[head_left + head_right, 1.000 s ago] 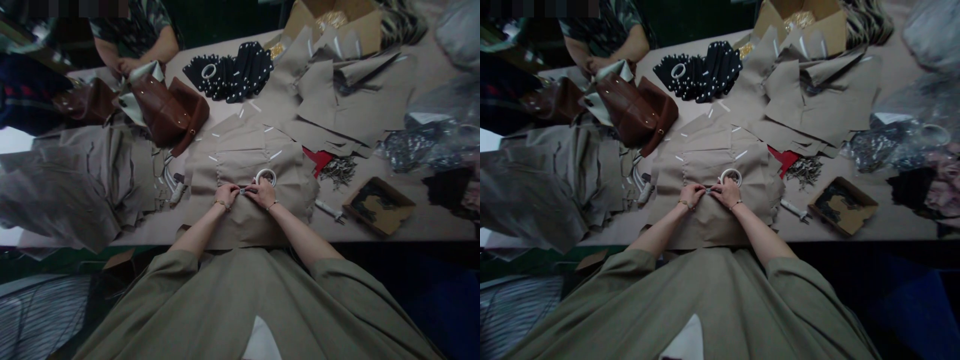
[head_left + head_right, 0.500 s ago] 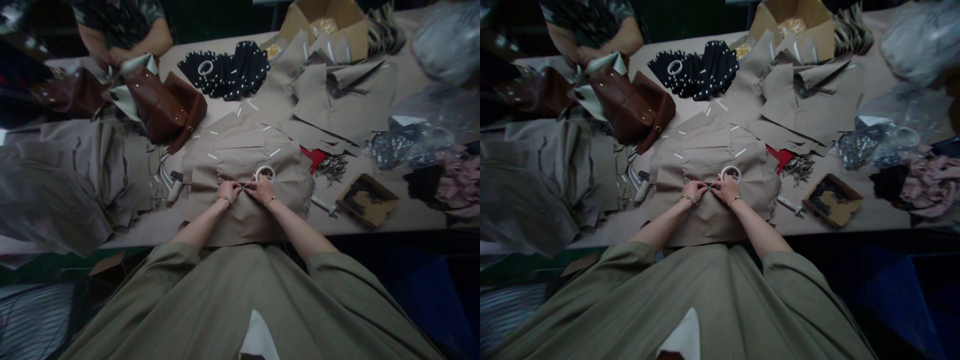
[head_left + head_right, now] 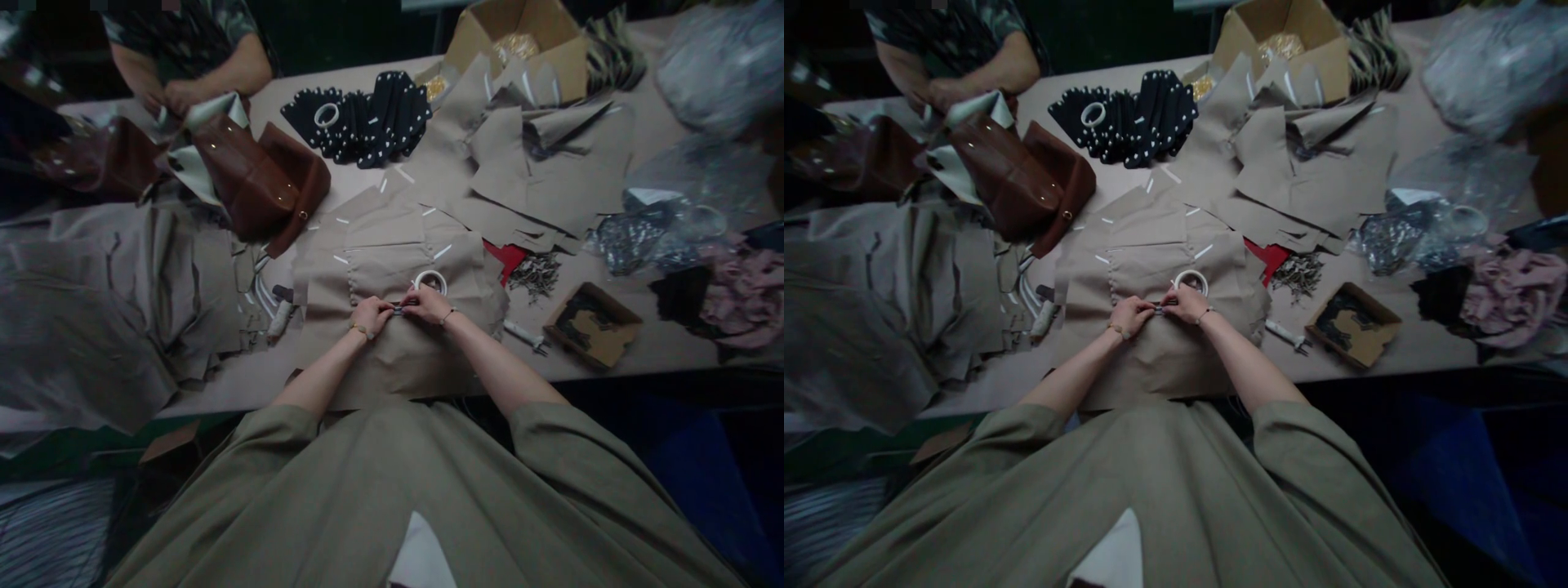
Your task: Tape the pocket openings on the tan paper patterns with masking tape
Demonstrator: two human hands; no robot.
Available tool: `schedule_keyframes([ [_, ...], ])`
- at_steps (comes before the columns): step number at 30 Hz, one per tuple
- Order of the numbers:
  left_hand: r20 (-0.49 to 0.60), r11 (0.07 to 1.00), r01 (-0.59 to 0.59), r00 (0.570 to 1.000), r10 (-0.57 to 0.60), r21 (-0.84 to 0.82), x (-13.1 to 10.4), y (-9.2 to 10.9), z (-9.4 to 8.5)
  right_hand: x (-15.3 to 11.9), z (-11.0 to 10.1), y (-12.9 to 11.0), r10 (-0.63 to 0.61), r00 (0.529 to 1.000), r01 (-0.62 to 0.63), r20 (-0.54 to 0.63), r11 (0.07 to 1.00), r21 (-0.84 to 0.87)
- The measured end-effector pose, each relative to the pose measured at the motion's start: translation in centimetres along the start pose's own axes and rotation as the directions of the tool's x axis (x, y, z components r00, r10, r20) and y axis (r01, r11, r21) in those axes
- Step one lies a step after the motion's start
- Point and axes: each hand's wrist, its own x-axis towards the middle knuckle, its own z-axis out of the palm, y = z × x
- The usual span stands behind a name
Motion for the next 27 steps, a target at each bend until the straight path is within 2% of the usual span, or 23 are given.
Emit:
schedule_keyframes([
  [6, -0.082, 0.996, 0.013, 0.997, -0.006, 0.085, -0.9, 0.2, 1.0, 0.3, -0.1, -0.6, 0.036, 0.999, -0.036, 0.004, 0.999, -0.010],
  [10, -0.073, 0.995, 0.008, 0.997, 0.000, 0.104, -1.1, 0.2, 1.2, 0.6, -0.4, -1.3, 0.112, 0.993, -0.112, 0.028, 0.994, -0.001],
  [14, -0.057, 0.994, 0.015, 0.998, -0.008, 0.107, -0.9, 0.2, 1.0, 1.5, -0.9, -2.6, 0.265, 0.960, -0.263, 0.090, 0.964, -0.033],
  [18, -0.026, 0.991, 0.000, 1.000, 0.003, 0.130, -1.0, 0.5, 0.7, 2.6, -1.4, -4.6, 0.378, 0.910, -0.356, 0.168, 0.922, -0.151],
  [22, 0.046, 0.981, -0.021, 0.999, 0.013, 0.191, -0.9, 0.7, -0.7, 2.6, -1.3, -5.6, 0.409, 0.903, -0.372, 0.130, 0.897, -0.238],
  [27, 0.226, 0.961, -0.134, 0.971, 0.078, 0.243, 1.5, 0.6, -3.9, 1.4, -0.6, -4.0, 0.284, 0.956, -0.263, 0.068, 0.938, -0.226],
])
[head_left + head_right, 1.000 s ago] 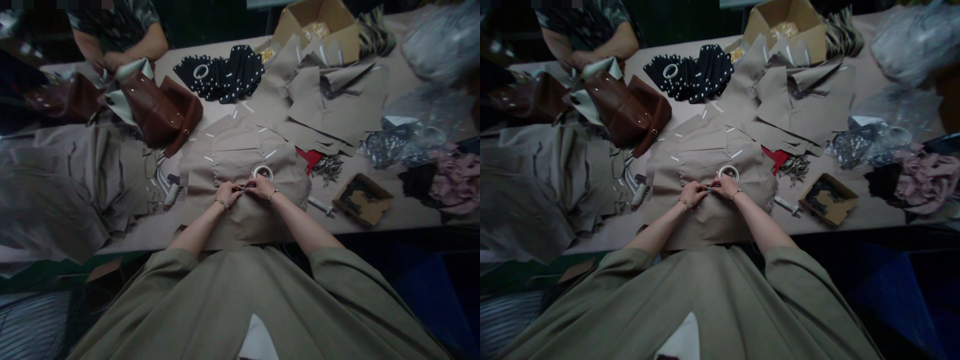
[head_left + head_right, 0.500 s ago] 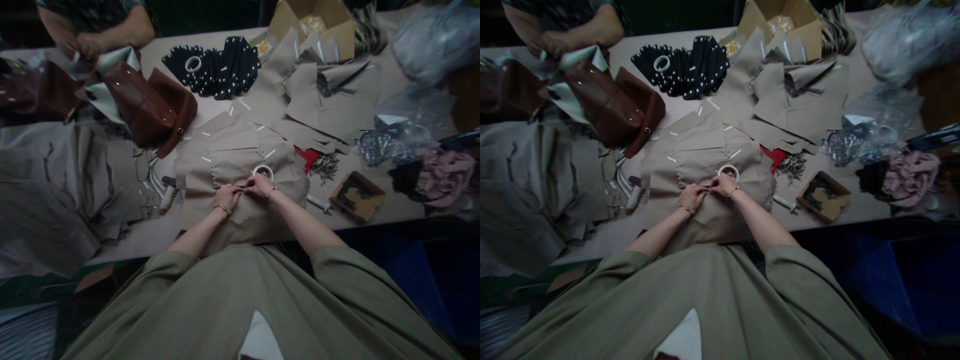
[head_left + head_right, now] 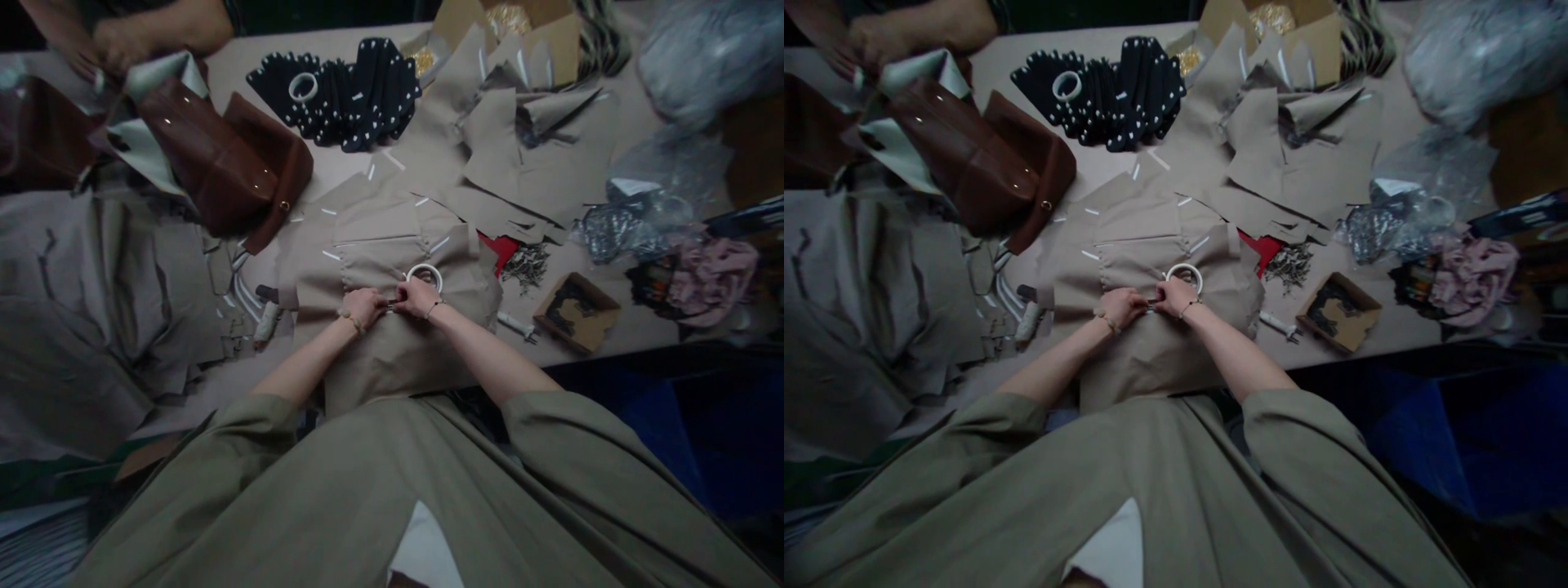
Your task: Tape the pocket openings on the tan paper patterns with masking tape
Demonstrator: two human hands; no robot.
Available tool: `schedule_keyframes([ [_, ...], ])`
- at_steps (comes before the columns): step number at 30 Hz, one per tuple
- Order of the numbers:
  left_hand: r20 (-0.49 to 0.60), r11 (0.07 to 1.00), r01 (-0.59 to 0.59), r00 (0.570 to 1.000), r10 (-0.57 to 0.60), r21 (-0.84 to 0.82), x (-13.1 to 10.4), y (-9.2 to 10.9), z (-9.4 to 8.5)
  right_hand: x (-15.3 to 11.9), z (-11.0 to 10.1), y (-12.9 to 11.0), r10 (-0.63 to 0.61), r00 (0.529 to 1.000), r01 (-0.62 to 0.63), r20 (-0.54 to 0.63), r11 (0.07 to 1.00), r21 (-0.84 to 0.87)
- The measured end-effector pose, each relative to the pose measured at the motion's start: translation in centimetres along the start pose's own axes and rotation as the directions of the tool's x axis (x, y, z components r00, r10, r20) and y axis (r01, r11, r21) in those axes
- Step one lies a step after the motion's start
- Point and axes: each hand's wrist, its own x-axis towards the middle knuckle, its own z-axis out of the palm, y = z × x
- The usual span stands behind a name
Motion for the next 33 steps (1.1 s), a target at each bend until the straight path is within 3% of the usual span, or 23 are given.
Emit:
schedule_keyframes([
  [4, 0.119, 0.996, 0.087, 0.989, -0.089, 0.023, 2.1, 0.3, -2.1, -0.6, 0.8, 1.0, -0.064, 0.996, 0.064, -0.060, 0.998, -0.006],
  [7, 0.167, 0.975, 0.214, 0.961, -0.220, 0.051, 3.2, 1.1, -2.3, -1.0, 0.7, 1.3, -0.163, 0.985, 0.161, -0.063, 0.987, -0.026],
  [11, 0.079, 0.979, 0.197, 0.977, -0.200, 0.045, 2.9, 1.8, -1.1, -2.7, -0.1, 1.9, -0.276, 0.960, 0.276, -0.050, 0.961, -0.018],
  [13, -0.015, 0.988, 0.092, 0.995, -0.094, -0.120, 1.2, 2.1, -0.4, -5.0, -0.1, 1.6, -0.285, 0.952, 0.291, -0.112, 0.956, 0.037],
  [15, -0.085, 0.894, -0.068, 0.996, 0.034, -0.443, -1.2, 2.8, 0.3, -8.0, 0.5, 1.0, -0.257, 0.946, 0.283, -0.199, 0.952, 0.118],
  [17, -0.112, 0.681, -0.161, 0.987, 0.116, -0.714, -3.9, 3.8, 1.2, -11.1, 1.4, 0.2, -0.221, 0.942, 0.272, -0.254, 0.944, 0.189],
  [18, -0.117, 0.597, -0.165, 0.986, 0.118, -0.785, -5.1, 4.4, 1.6, -12.5, 1.9, -0.2, -0.209, 0.941, 0.269, -0.267, 0.939, 0.212],
  [20, -0.122, 0.534, -0.133, 0.991, 0.056, -0.835, -7.1, 5.4, 2.6, -14.7, 2.8, -0.8, -0.202, 0.942, 0.267, -0.266, 0.934, 0.237],
  [25, -0.237, 0.547, -0.125, 0.961, -0.140, -0.828, -9.4, 6.8, 4.1, -16.9, 3.4, -1.3, -0.193, 0.958, 0.243, -0.213, 0.941, 0.236],
  [29, -0.383, 0.664, -0.205, 0.914, -0.132, -0.719, -10.7, 7.3, 3.6, -17.1, 3.0, -1.3, -0.136, 0.970, 0.198, -0.203, 0.924, 0.328],
  [33, -0.496, 0.795, -0.216, 0.860, -0.120, -0.567, -12.0, 7.5, 2.9, -16.8, 2.5, -1.3, -0.066, 0.977, 0.165, -0.202, 0.834, 0.526],
])
